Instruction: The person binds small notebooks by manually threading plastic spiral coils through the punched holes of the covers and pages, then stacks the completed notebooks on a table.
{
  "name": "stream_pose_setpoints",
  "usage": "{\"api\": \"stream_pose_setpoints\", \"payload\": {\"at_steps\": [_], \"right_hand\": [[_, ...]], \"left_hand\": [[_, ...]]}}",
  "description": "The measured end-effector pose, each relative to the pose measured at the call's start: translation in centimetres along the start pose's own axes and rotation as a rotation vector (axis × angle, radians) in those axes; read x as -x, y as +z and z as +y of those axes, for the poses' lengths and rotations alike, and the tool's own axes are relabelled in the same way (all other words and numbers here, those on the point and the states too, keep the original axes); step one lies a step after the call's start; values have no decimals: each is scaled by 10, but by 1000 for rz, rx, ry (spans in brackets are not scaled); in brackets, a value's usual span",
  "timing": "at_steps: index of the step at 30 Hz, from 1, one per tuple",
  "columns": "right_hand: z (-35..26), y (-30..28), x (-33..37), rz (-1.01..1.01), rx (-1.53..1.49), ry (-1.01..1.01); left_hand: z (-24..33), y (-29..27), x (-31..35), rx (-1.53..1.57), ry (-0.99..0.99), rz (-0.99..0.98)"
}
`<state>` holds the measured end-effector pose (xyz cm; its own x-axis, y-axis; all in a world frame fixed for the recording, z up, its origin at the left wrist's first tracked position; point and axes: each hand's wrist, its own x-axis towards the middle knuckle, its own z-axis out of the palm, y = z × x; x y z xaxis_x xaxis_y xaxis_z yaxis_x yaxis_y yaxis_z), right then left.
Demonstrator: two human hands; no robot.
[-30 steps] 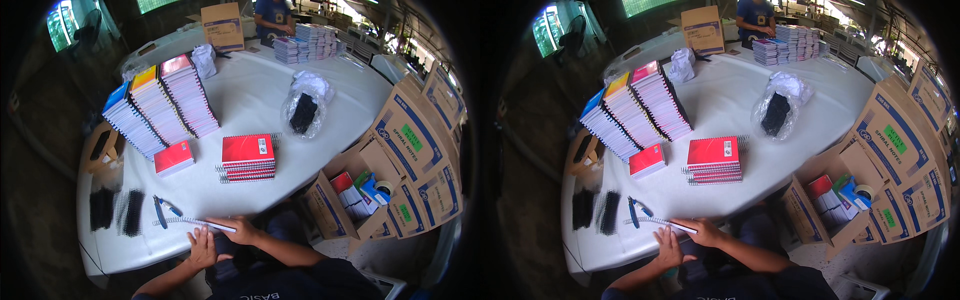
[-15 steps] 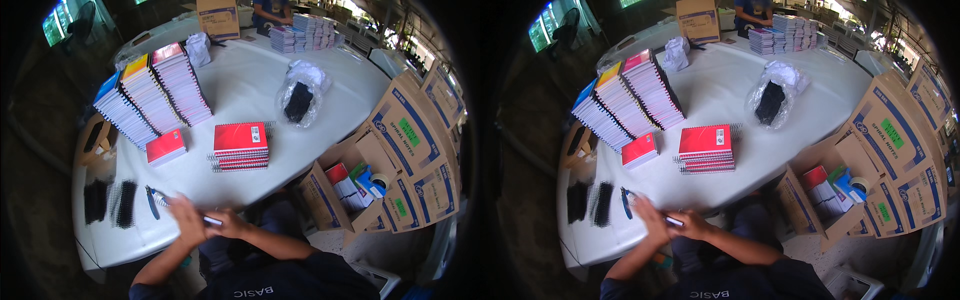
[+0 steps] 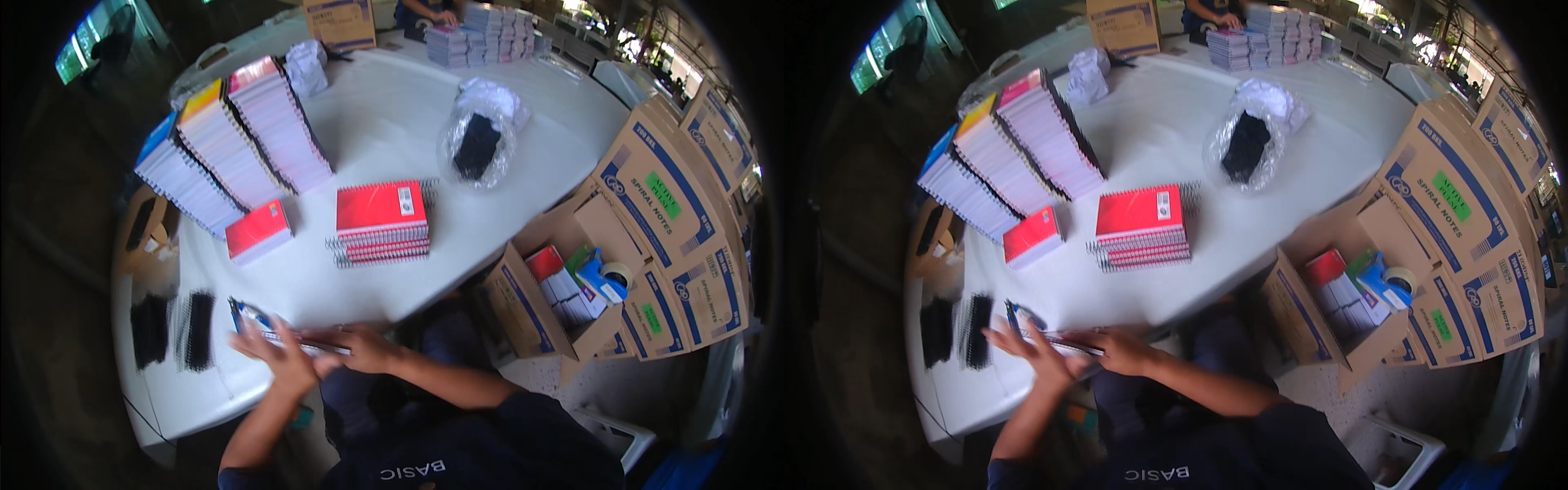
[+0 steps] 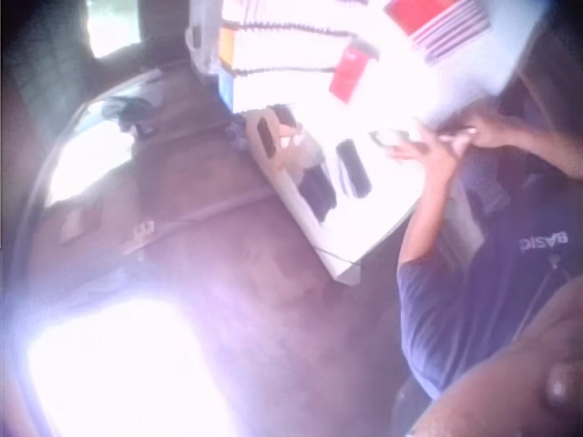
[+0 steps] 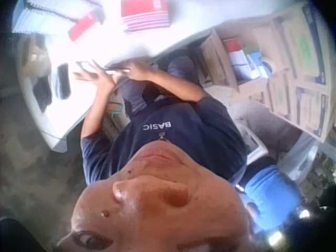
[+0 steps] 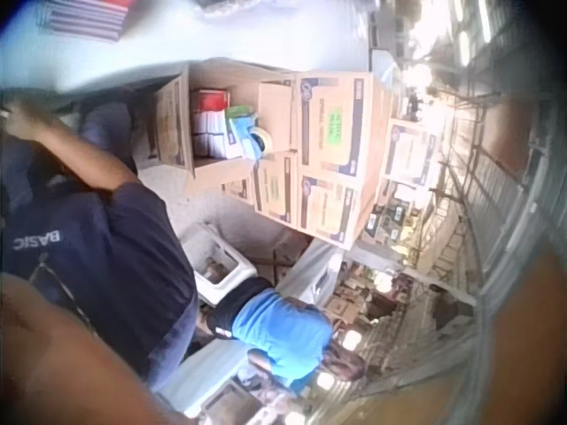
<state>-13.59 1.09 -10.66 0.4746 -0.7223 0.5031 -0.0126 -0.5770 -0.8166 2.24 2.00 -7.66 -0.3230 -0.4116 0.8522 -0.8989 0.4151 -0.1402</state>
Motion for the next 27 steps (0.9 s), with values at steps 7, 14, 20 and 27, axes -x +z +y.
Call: {"api": "stream_pose_setpoints", "payload": {"at_steps": [7, 14, 20, 27], "right_hand": [[13, -4, -10, 176, -184, 60], [20, -13, -11, 36, -244, 308], [18, -16, -12, -63, -183, 493], [17, -13, -10, 62, -326, 263]], "left_hand": [[28, -7, 52, 504, 68, -424], [1, -17, -56, 501, -30, -684], [4, -20, -74, 493, 34, -640], [8, -20, -77, 522, -36, -734]]}}
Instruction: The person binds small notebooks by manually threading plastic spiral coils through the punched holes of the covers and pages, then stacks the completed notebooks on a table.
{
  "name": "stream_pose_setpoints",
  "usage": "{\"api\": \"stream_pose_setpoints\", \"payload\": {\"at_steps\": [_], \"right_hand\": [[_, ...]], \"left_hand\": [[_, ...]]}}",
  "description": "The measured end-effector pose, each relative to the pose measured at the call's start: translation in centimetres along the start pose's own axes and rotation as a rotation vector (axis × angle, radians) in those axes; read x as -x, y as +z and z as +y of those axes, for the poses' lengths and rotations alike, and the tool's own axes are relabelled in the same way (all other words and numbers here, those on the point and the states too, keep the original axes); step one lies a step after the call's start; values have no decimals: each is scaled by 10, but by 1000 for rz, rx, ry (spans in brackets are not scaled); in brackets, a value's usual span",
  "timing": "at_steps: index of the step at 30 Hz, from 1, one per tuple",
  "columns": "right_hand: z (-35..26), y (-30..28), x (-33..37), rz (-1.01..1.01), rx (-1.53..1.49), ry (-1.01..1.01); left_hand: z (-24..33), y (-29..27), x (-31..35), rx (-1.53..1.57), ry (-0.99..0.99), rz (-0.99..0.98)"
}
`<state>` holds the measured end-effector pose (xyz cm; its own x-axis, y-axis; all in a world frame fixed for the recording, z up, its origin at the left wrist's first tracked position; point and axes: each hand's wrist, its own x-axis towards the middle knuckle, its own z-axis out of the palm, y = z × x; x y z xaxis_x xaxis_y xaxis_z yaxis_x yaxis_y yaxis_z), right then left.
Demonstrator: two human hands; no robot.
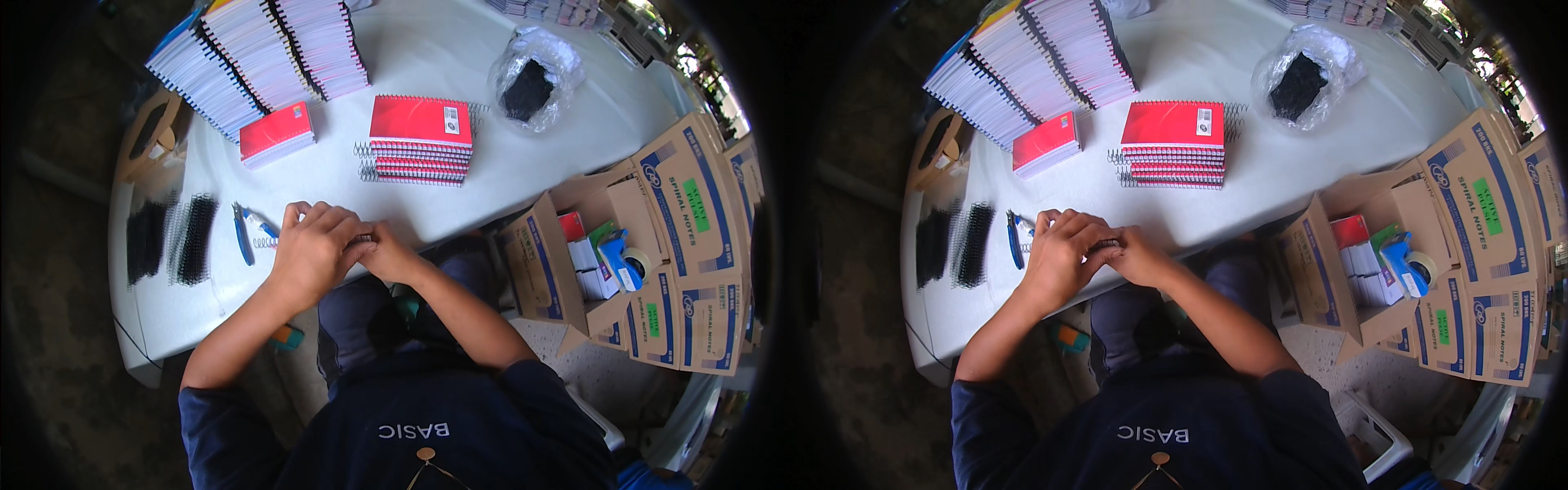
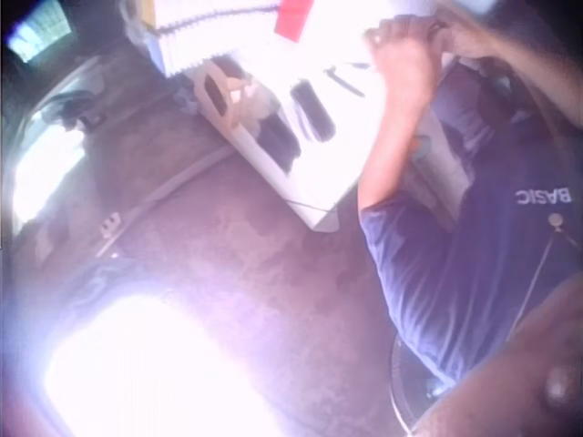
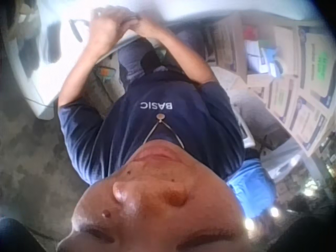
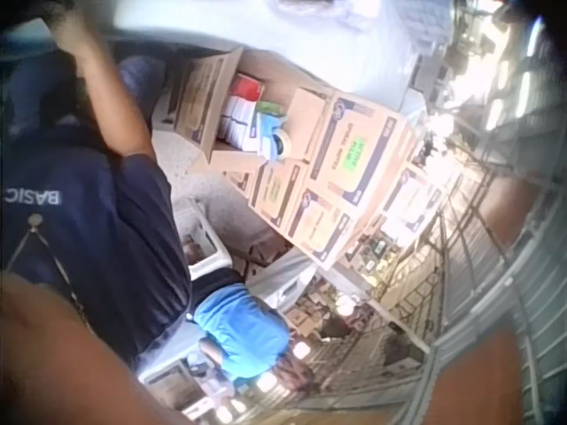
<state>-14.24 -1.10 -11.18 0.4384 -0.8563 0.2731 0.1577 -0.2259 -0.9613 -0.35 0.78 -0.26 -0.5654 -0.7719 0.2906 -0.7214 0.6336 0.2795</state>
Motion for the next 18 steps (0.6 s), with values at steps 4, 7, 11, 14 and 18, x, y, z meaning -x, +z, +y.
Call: {"api": "stream_pose_setpoints", "payload": {"at_steps": [4, 7, 11, 14, 18], "right_hand": [[-10, -2, 1, -49, 184, 184], [-39, -4, 4, -145, 255, 251], [-48, -8, 16, -16, 132, 35], [-68, -33, 15, 222, 233, -314], [-114, -116, -23, 398, 632, -626]], "left_hand": [[1, -5, -1, 31, 1, 11], [9, -18, -3, -15, -44, -47], [20, -24, -12, -57, 21, 47], [32, -50, -38, -76, 39, 290], [-1, -36, -83, -104, 22, 368]]}}
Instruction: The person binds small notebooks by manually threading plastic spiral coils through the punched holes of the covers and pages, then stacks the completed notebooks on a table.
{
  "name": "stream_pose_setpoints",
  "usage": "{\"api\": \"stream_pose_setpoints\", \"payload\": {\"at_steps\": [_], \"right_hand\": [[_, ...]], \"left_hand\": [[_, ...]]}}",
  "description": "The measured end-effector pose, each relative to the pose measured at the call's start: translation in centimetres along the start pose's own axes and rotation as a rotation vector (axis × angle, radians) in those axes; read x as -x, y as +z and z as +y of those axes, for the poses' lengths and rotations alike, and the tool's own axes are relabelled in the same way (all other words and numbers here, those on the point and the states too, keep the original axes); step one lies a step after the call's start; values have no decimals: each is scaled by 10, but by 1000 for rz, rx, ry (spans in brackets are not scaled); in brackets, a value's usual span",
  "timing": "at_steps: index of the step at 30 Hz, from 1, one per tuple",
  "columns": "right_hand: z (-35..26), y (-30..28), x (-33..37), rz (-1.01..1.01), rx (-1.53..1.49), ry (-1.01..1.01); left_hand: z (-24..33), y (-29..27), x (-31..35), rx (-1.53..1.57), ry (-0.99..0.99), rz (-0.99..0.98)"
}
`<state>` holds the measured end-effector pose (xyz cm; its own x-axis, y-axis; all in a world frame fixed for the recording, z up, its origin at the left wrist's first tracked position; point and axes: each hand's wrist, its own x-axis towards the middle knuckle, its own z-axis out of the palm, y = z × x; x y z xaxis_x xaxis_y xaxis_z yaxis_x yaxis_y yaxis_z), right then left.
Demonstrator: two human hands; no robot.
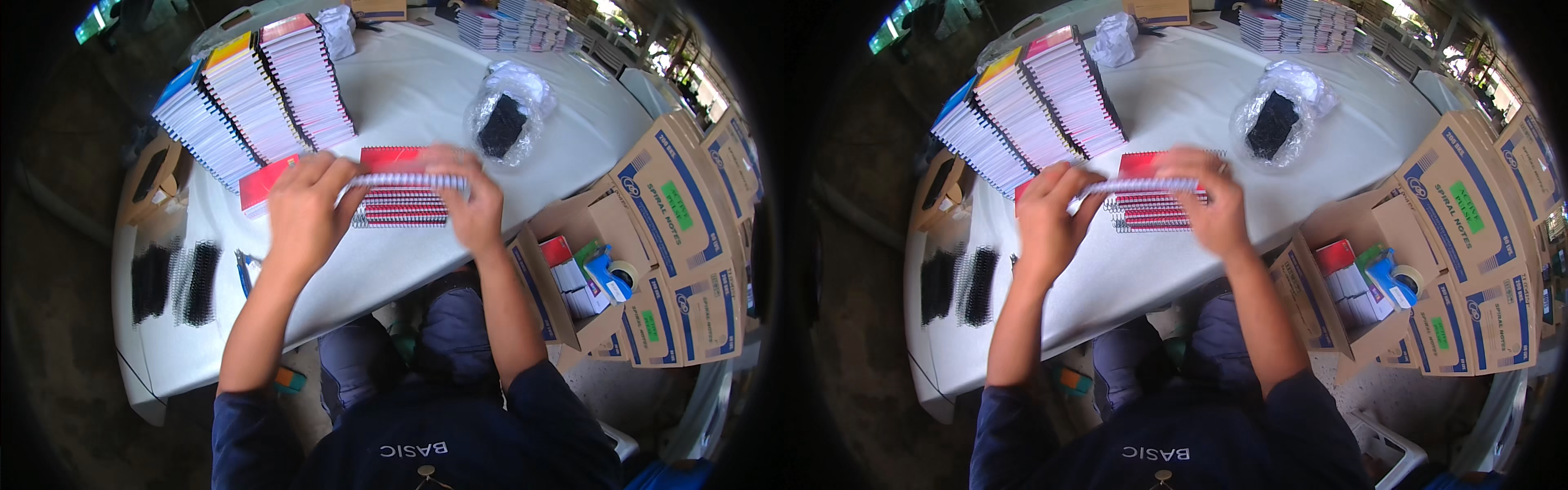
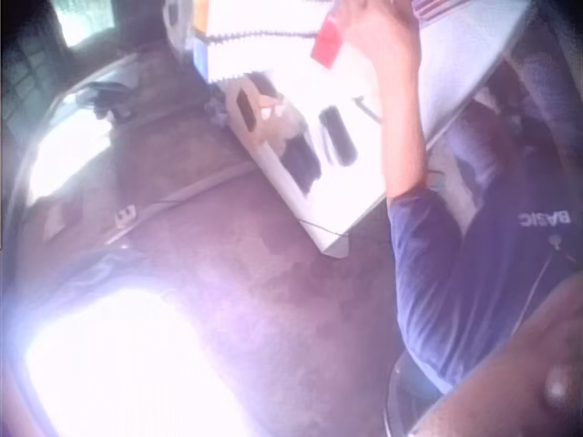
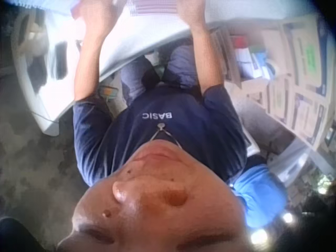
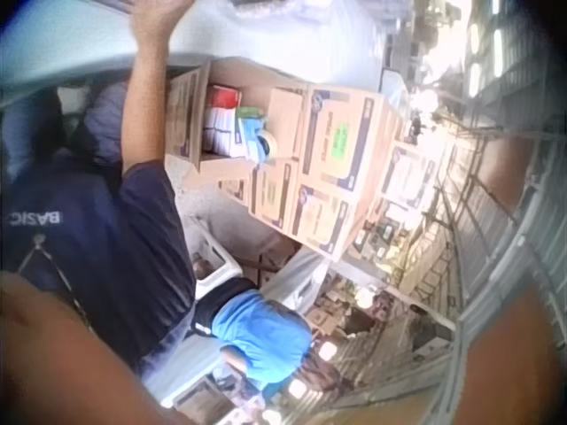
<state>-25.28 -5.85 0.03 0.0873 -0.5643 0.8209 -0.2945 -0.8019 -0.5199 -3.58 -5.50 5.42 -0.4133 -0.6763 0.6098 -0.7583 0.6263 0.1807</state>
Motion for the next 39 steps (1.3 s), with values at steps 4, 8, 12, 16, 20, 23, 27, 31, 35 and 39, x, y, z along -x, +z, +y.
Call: {"api": "stream_pose_setpoints", "payload": {"at_steps": [4, 8, 12, 16, 20, 23, 27, 31, 35, 39], "right_hand": [[58, -19, 25, -193, -14, 271], [63, 17, 51, 128, -155, 445], [61, 43, 62, 236, 0, 381], [57, 41, 66, 225, 42, 443], [37, 18, 67, 269, 146, 357], [13, 24, 64, 397, 159, 160], [-26, 53, 64, 191, -32, 109], [-51, 86, 69, -248, 215, 1], [-54, 115, 70, -255, 287, -65], [-44, 96, 63, -136, -548, 593]], "left_hand": [[-25, 94, 13, 174, 121, 82], [-39, 126, 22, 390, -174, 333], [-35, 144, 19, 663, -697, 327], [-38, 146, 24, 738, -640, 381], [-85, 87, 11, 174, -303, 294], [-151, 68, 50, -479, -262, -78], [-146, 51, 82, -319, -336, -66], [-64, 22, 89, 731, -788, 291], [-10, 0, 108, 1157, -1001, 212], [-27, -10, 115, 780, -732, 348]]}}
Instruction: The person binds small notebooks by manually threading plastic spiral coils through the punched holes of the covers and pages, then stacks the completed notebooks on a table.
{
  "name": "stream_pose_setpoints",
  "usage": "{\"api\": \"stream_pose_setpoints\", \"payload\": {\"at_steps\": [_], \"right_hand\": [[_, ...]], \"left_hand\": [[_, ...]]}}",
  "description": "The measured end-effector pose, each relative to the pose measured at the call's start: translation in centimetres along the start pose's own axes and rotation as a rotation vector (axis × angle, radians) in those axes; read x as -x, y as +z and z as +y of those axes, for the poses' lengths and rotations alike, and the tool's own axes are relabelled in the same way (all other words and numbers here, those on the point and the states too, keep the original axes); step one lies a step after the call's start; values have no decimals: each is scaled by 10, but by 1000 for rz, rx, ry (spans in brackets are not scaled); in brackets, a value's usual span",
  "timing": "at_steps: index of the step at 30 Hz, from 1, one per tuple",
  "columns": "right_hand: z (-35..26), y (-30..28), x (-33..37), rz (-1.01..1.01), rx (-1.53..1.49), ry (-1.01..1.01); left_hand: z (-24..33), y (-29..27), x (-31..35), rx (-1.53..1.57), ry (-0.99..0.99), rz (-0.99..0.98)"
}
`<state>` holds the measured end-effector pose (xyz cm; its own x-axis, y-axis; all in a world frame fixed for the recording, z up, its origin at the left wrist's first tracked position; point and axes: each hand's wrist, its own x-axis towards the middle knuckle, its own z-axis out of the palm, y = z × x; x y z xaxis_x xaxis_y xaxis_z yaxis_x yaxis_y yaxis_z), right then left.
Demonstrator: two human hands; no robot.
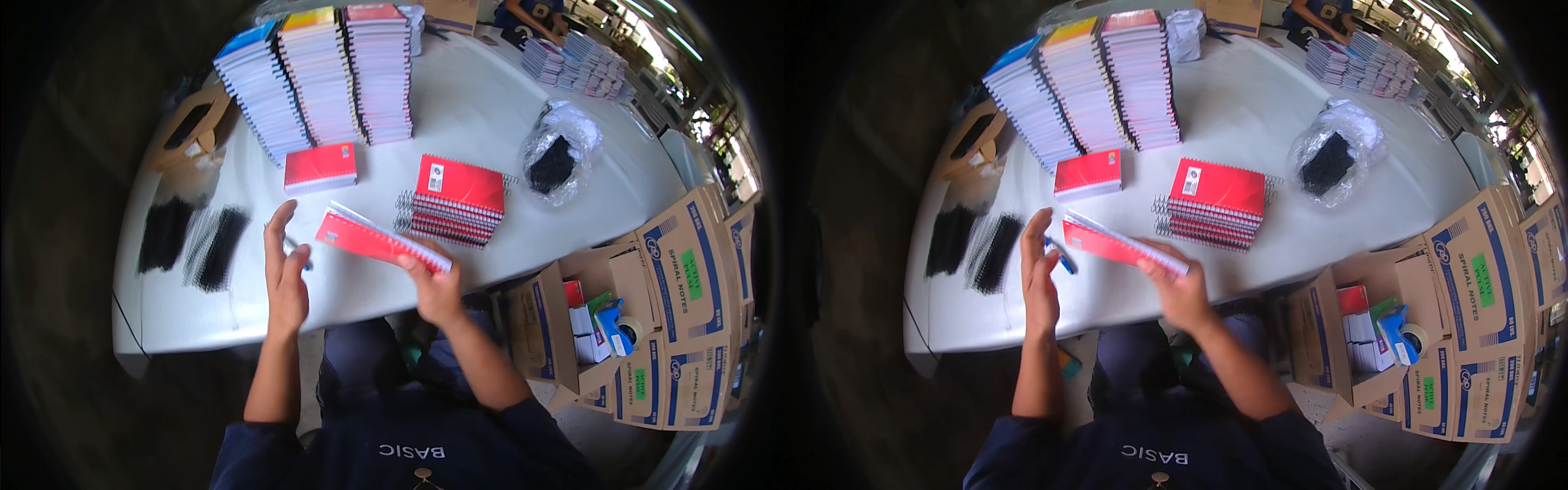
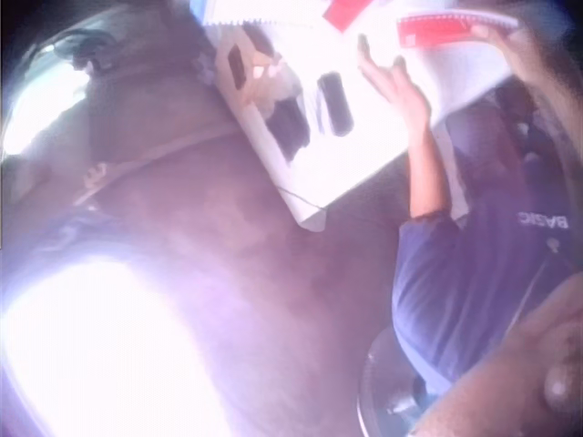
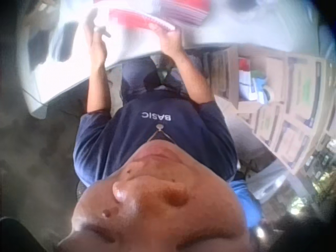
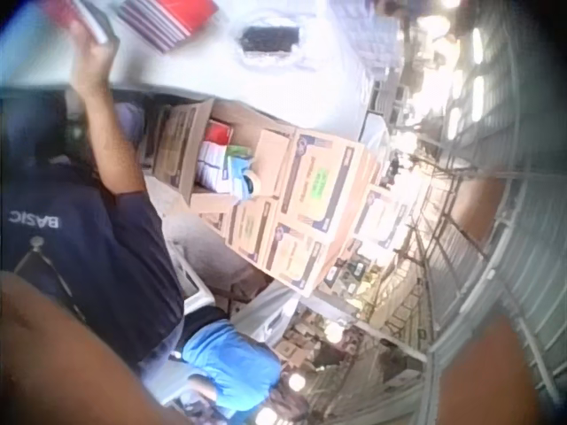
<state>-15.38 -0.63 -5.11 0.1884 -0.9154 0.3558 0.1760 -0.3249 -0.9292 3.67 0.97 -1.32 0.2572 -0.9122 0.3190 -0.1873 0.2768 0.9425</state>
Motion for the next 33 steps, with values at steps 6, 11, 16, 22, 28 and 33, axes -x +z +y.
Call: {"api": "stream_pose_setpoints", "payload": {"at_steps": [6, 11, 16, 22, 28, 33], "right_hand": [[49, -28, -21, -306, 70, 163], [55, -31, -25, -262, -58, 182], [67, -34, -15, -220, -26, 246], [67, -32, -14, -173, -21, 272], [53, -30, -15, -166, -11, 300], [50, -32, -15, -149, 49, 306]], "left_hand": [[-80, 19, 10, 315, -364, -306], [-77, 28, 11, -76, -59, -251], [46, 14, -4, -84, 387, -131], [129, 46, 22, 882, 613, -687], [143, 42, 17, 689, 689, -823], [147, 32, 18, 515, 735, -831]]}}
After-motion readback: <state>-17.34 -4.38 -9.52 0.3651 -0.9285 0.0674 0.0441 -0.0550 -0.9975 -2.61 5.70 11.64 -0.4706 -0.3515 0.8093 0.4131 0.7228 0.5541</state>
